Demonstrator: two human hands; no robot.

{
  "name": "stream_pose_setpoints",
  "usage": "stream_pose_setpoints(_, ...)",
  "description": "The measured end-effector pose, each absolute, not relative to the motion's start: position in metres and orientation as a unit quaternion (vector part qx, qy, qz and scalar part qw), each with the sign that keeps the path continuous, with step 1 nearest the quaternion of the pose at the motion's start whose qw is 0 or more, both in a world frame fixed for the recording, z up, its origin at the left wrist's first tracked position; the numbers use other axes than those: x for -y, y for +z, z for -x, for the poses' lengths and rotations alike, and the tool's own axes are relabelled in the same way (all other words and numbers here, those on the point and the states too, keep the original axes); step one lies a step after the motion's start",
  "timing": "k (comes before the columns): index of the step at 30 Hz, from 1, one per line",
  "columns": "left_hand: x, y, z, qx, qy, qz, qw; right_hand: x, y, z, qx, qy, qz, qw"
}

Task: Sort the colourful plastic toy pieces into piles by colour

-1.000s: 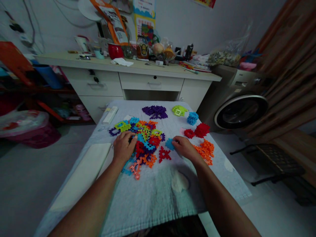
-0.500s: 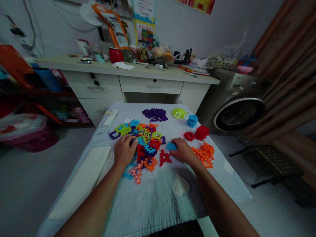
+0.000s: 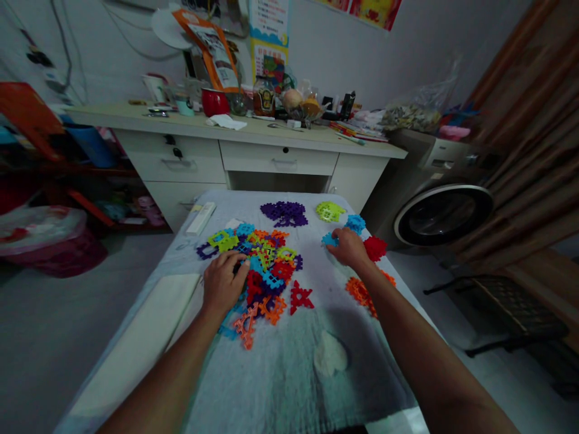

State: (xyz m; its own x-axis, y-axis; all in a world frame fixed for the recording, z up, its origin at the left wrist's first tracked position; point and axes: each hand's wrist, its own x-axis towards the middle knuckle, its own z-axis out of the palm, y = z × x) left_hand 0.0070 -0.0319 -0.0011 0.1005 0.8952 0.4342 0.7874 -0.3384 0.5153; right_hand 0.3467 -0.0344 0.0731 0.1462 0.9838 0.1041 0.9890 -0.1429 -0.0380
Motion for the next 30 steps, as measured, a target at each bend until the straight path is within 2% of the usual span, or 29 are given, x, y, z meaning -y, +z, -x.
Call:
stream_pose_setpoints(7, 0.032, 0.0, -0.006, -0.565, 0.361, -0.736, 0.09, 0.002, 0.062, -0.347, 0.578, -0.076, 0.812, 0.02)
stream_pose_setpoints(15, 0.033, 0.002, -0.007, -0.569, 0.364, -0.731, 0.097, 0.004, 0.05, -0.343, 0.576, -0.124, 0.806, 0.043)
stream_pose_setpoints(24, 0.034, 0.004, -0.008, -0.572, 0.36, -0.73, 0.1, 0.022, 0.059, -0.322, 0.625, -0.016, 0.779, -0.05)
stream_pose_setpoints(30, 0.035, 0.005, -0.008, -0.576, 0.355, -0.729, 0.101, 0.031, 0.053, -0.309, 0.629, 0.018, 0.777, -0.033)
